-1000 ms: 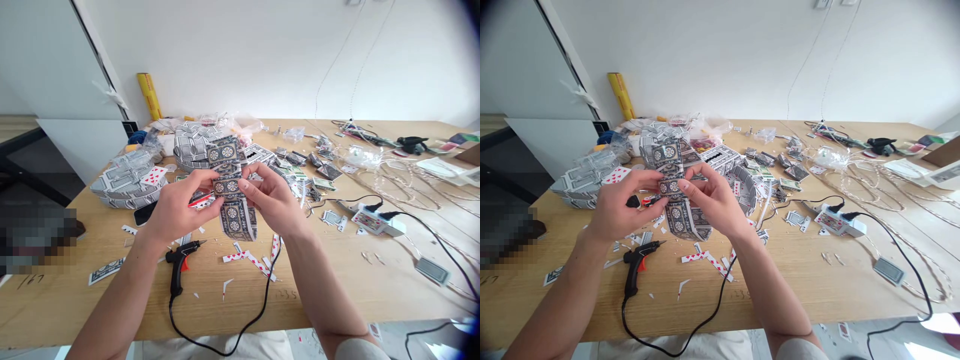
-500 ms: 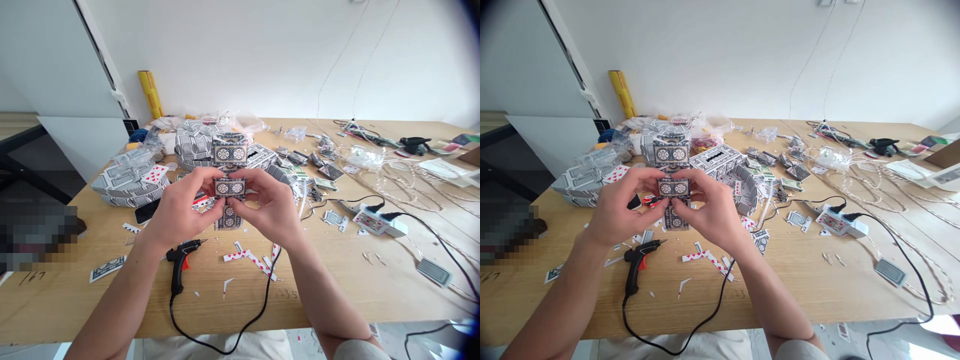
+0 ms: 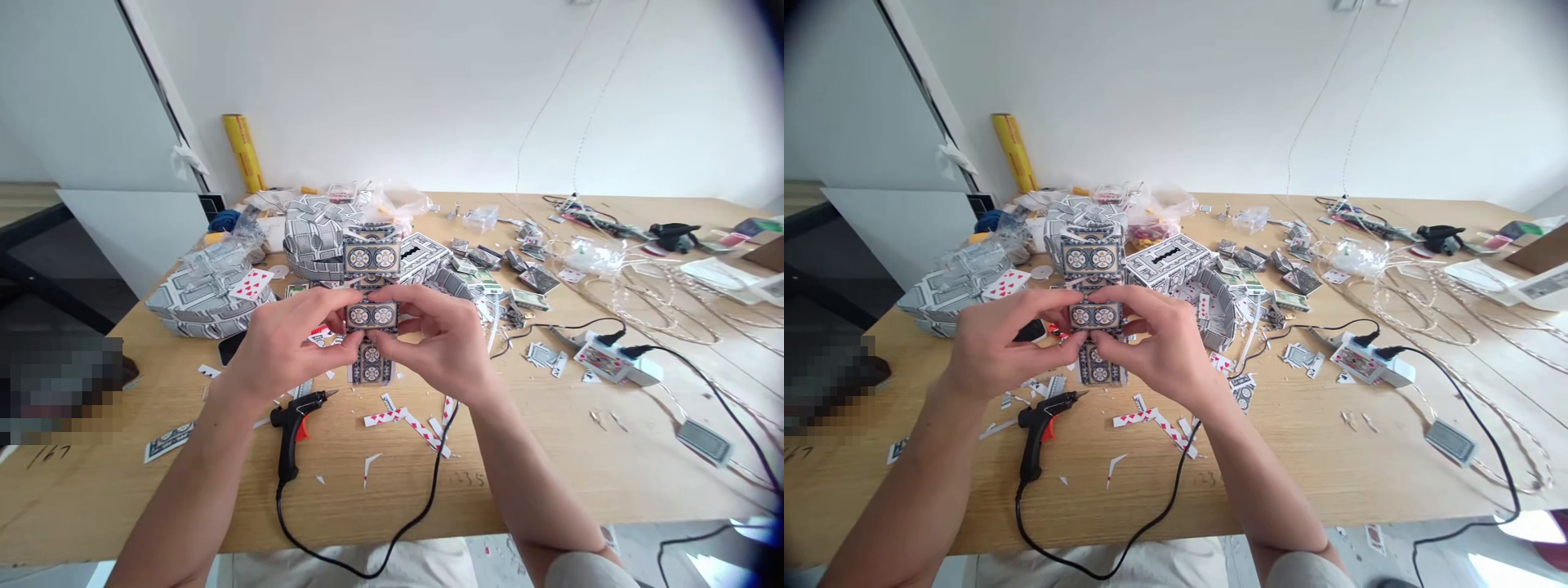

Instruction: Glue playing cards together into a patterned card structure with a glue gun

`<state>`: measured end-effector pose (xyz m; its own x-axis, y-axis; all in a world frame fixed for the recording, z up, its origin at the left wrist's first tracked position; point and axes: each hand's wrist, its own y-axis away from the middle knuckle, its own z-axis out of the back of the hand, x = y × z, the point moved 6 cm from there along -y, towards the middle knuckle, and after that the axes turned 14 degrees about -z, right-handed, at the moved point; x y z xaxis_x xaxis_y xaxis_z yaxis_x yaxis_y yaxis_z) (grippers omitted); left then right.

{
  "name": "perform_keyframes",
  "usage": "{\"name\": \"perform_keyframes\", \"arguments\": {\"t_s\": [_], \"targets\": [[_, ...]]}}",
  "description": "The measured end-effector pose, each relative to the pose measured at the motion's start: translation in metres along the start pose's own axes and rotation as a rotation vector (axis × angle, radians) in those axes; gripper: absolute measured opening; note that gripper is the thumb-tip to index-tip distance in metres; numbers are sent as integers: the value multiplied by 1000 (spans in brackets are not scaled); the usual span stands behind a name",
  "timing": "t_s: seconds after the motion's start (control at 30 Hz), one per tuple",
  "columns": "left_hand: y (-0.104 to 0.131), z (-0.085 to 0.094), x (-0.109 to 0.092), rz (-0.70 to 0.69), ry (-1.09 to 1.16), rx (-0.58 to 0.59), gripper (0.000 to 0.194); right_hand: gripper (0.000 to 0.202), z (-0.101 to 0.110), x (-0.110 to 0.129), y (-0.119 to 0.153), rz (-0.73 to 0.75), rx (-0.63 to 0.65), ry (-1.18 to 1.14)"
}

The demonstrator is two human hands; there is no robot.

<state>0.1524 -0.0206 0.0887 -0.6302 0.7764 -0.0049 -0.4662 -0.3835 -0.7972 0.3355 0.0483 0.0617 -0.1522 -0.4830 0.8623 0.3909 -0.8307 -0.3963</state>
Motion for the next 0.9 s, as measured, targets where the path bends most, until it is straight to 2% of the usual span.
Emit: {"name": "perform_keyframes", "arguments": {"t_s": [0.3,0.43,0.63,0.9], "targets": [[-2,0,1,10,61,2,36,32,4,10,2,92,-32,45],[-1,-1,4,70,138,-6,35,36,5,10,2,38,-11,44],[2,-3,10,146,211,-28,39,43,6,10,0,-37,112,12],[2,-7,11,199,285,-7,37,39,6,8,-1,-21,112,-20]]}}
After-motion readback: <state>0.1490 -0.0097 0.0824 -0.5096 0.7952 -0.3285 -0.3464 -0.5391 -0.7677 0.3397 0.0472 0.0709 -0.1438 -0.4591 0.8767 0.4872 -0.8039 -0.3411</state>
